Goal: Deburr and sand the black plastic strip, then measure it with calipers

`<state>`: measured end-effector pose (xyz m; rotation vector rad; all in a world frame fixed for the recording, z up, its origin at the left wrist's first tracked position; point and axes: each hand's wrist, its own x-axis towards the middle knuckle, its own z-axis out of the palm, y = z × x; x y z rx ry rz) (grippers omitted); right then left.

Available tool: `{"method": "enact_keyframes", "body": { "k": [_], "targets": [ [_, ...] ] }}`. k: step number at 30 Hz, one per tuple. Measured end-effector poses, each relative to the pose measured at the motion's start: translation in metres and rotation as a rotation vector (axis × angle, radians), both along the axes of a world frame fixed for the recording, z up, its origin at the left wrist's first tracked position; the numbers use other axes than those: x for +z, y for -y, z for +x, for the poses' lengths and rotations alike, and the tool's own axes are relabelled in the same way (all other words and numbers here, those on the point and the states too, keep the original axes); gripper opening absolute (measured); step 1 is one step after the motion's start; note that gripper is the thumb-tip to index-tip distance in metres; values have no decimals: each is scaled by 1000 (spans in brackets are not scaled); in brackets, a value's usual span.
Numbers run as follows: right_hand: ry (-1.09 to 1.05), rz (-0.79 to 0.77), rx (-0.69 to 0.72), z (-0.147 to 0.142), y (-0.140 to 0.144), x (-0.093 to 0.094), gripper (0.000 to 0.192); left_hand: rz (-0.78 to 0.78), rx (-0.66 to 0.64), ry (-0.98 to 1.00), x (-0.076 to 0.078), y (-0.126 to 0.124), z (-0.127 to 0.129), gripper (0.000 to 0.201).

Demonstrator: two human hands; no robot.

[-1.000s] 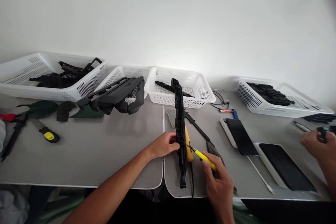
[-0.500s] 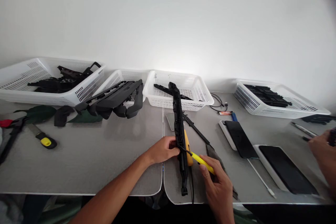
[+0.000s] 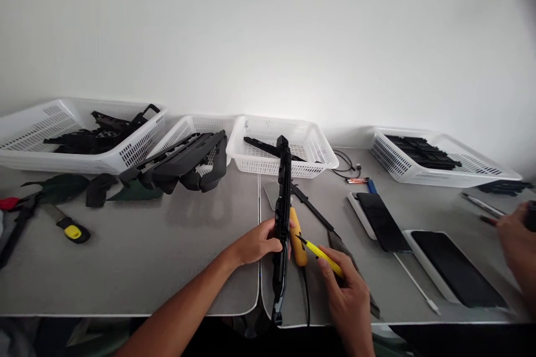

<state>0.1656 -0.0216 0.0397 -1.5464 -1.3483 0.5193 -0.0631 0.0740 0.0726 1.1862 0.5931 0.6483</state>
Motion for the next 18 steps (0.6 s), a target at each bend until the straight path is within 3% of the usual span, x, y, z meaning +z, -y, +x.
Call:
{"method": "enact_keyframes", "body": {
  "k": [2, 6, 13, 18],
  "targets": [
    [-9, -7, 24, 1, 1, 1, 39, 22, -34, 46, 2, 1, -1, 55],
    [-21, -6, 98, 1, 3, 4, 36, 48, 23, 48, 5, 1, -2, 59],
    [-5, 24, 169, -3, 2, 8, 31, -36, 104, 27, -6, -4, 2, 49],
    [-15, 19, 236, -1, 4, 8, 29, -53, 115, 86, -1, -1, 4, 49]
  ]
}}
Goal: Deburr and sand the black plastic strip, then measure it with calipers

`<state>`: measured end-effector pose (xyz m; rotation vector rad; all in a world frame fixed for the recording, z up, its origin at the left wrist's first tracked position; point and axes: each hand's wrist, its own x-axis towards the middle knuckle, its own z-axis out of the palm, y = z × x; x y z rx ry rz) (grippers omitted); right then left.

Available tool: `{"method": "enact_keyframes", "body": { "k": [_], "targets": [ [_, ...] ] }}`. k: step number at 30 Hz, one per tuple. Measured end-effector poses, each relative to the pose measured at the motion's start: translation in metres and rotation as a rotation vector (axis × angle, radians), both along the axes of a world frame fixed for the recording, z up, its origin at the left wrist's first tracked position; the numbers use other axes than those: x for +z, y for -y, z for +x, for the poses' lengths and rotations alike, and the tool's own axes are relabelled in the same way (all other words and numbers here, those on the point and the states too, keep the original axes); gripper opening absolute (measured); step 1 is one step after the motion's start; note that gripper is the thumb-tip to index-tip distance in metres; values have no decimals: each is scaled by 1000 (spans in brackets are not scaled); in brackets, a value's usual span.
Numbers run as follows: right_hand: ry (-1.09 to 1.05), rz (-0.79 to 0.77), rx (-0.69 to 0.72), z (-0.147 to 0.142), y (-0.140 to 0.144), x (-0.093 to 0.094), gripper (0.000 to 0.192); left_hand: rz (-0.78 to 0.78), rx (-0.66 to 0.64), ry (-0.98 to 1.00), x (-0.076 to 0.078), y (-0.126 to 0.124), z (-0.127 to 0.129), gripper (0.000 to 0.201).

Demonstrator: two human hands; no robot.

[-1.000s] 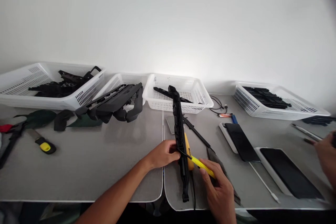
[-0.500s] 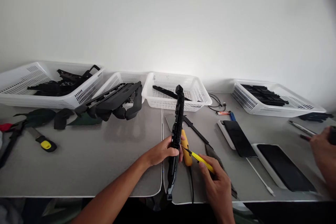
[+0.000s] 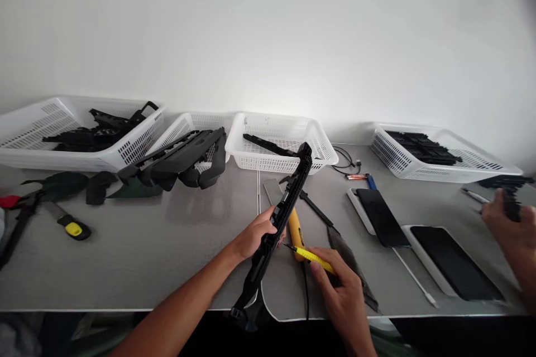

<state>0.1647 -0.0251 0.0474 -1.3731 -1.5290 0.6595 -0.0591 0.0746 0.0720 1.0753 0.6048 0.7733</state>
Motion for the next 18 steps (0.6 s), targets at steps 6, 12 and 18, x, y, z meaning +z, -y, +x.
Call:
{"method": "enact_keyframes", "body": {
  "k": [6, 12, 18],
  "targets": [
    [-10, 1, 32, 1, 2, 1, 28, -46, 85, 52, 0, -3, 1, 46],
    [7, 5, 106, -1, 3, 5, 24, -129, 272, -30, -4, -9, 2, 64],
    [9, 11, 91, -2, 2, 5, 26, -113, 365, -37, 2, -7, 3, 55]
  ]
}}
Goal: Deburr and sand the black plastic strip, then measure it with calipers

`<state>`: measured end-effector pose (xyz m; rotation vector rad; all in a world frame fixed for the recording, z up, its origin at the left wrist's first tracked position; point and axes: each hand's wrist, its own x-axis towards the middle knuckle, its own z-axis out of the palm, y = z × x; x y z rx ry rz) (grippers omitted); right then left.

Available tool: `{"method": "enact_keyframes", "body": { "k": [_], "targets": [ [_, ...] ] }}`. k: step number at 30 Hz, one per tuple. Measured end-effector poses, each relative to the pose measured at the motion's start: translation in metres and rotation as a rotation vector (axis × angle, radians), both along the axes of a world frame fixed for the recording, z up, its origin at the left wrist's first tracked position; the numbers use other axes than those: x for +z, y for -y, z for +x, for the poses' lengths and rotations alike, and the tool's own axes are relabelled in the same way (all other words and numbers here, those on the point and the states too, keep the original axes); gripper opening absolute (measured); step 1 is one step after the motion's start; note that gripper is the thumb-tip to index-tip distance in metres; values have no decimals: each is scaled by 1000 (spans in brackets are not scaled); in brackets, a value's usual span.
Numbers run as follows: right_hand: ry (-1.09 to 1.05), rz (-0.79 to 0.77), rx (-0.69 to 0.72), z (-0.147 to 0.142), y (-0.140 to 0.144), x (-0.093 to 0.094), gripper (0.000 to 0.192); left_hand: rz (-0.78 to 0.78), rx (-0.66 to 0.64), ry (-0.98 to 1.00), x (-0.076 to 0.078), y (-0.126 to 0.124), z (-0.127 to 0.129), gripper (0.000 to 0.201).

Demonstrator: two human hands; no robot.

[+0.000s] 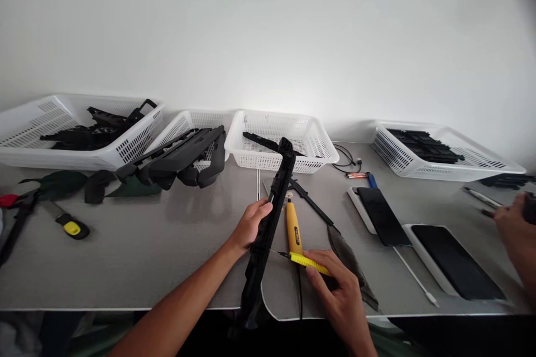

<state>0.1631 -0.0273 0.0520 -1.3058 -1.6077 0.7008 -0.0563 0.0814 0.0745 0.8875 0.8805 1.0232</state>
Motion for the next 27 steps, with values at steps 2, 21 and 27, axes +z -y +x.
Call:
{"method": "enact_keyframes", "body": {
  "k": [2, 21, 27],
  "targets": [
    [-5, 2, -22, 0, 0, 0, 26, -7, 12, 1, -1, 0, 0, 53],
    [-29, -9, -278, 4, 0, -7, 33, 153, -265, -74, 5, 2, -2, 39],
    [-24, 13, -326, 3, 0, -6, 31, 128, -260, -56, 8, 1, -1, 38]
  ]
}}
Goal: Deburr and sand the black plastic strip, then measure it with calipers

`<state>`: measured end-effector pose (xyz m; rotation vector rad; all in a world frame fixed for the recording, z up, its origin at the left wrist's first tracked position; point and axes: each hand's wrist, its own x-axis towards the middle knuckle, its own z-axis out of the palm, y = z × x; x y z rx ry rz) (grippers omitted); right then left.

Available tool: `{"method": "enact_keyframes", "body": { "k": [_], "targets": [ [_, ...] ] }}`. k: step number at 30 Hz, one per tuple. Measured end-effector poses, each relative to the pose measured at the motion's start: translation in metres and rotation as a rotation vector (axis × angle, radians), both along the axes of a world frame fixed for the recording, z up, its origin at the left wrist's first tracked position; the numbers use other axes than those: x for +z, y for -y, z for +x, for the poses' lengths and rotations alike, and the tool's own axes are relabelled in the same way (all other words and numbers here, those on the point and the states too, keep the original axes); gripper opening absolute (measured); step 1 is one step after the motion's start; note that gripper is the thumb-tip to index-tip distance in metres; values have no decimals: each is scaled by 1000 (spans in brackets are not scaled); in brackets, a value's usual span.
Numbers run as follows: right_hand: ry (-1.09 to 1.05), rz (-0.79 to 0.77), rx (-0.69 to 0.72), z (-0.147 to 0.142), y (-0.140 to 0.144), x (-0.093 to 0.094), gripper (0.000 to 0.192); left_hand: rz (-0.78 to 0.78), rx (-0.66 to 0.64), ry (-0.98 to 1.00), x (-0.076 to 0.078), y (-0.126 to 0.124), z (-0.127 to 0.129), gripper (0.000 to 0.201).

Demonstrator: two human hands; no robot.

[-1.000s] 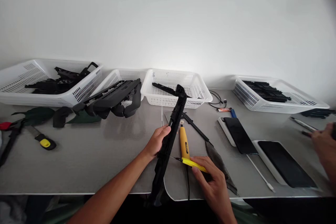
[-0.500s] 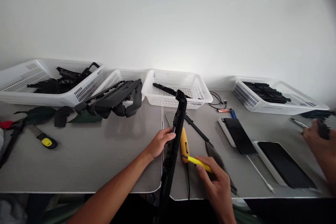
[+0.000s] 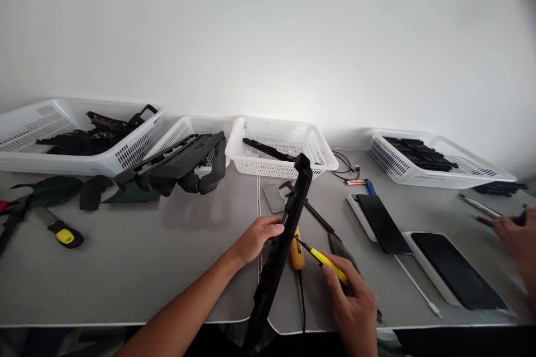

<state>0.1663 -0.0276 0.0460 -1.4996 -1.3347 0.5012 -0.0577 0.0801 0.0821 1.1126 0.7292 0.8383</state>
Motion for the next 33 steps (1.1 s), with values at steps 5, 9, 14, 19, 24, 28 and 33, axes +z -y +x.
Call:
{"method": "enact_keyframes", "body": {
  "k": [5, 9, 14, 19, 24, 28, 33],
  "targets": [
    [10, -12, 1, 2, 1, 3, 33, -22, 15, 35, -3, -4, 3, 36],
    [15, -3, -9, 2, 1, 1, 33, -27, -3, 41, -7, -3, 4, 37],
    [29, -10, 9, 0, 1, -4, 33, 14, 37, 86, -12, -2, 4, 37],
    [33, -35, 13, 1, 0, -7, 33, 44, 74, 83, -16, 0, 7, 40],
    [49, -40, 18, 2, -2, -9, 35, 116, 189, -4, -18, 0, 9, 38],
    [91, -29, 71, -1, -3, -11, 32, 223, 340, -226, -20, -2, 7, 32],
    [190, 35, 151, -4, 1, -10, 29, 246, 349, -264, -22, -5, 3, 36]
  ]
}}
